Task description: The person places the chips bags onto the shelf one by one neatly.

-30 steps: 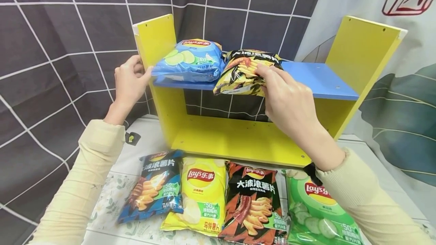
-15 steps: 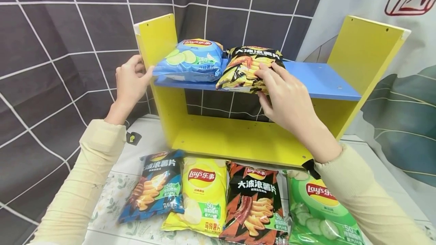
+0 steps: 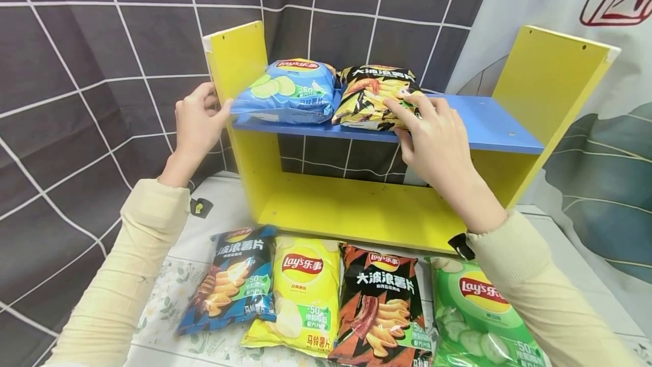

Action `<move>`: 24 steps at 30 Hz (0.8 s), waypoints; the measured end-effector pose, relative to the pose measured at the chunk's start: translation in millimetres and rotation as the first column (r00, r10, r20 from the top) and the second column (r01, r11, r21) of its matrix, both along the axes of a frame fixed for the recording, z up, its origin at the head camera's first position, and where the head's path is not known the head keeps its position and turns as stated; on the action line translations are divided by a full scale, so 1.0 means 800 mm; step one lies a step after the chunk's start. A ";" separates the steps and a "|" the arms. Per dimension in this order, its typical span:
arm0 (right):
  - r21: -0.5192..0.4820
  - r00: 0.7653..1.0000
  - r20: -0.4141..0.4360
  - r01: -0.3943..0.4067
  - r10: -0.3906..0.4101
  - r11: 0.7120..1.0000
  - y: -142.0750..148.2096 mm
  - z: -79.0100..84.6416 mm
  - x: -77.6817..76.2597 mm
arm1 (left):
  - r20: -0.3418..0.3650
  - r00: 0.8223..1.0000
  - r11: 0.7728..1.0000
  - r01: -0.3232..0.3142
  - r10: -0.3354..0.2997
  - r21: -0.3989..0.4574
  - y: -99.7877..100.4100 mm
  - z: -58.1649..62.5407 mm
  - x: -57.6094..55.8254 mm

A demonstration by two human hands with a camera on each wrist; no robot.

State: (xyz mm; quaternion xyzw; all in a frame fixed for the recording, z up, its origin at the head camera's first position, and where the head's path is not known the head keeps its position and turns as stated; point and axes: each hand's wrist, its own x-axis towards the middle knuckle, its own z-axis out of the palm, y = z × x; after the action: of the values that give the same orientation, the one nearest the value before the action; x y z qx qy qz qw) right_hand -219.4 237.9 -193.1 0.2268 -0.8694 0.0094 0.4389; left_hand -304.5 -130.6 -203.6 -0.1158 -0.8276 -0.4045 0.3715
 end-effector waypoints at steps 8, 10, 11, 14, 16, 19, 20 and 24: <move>0.033 0.998 0.062 -0.017 0.015 0.999 -0.005 0.000 -0.005 | -0.004 1.000 1.000 -0.002 0.002 0.001 0.001 -0.001 0.000; 0.031 0.997 0.073 -0.018 0.016 0.999 -0.007 0.000 -0.005 | -0.004 1.000 1.000 -0.002 0.002 0.000 0.002 -0.001 0.000; 0.029 0.997 0.072 -0.017 0.015 0.999 -0.007 -0.001 -0.005 | -0.004 1.000 1.000 -0.001 0.001 -0.001 0.002 -0.001 0.000; 0.023 0.998 0.066 -0.017 0.015 1.000 -0.007 -0.001 -0.005 | -0.001 1.000 1.000 -0.002 0.002 -0.005 0.003 -0.001 0.000; 0.026 0.998 0.065 -0.019 0.017 0.999 -0.008 -0.001 -0.006 | 0.000 1.000 1.000 -0.005 0.005 -0.006 0.003 -0.001 0.001; 0.033 0.997 0.073 -0.023 0.021 0.999 -0.008 0.000 -0.008 | 0.000 1.000 1.000 -0.009 0.009 -0.005 0.003 -0.001 0.002; 0.037 0.997 0.074 -0.025 0.022 0.999 -0.008 0.000 -0.008 | 0.000 1.000 1.000 -0.007 0.007 -0.002 0.003 -0.001 0.002; 0.055 0.997 0.066 -0.039 0.035 0.998 -0.008 -0.001 -0.011 | 0.006 1.000 1.000 -0.013 0.013 -0.009 0.002 -0.001 0.003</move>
State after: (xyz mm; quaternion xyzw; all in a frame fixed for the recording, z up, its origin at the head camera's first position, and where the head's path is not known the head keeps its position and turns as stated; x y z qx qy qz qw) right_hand -228.3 231.6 -194.2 0.2548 -0.8787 0.0004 0.4037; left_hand -302.5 -128.7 -204.1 -0.1112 -0.8313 -0.3986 0.3712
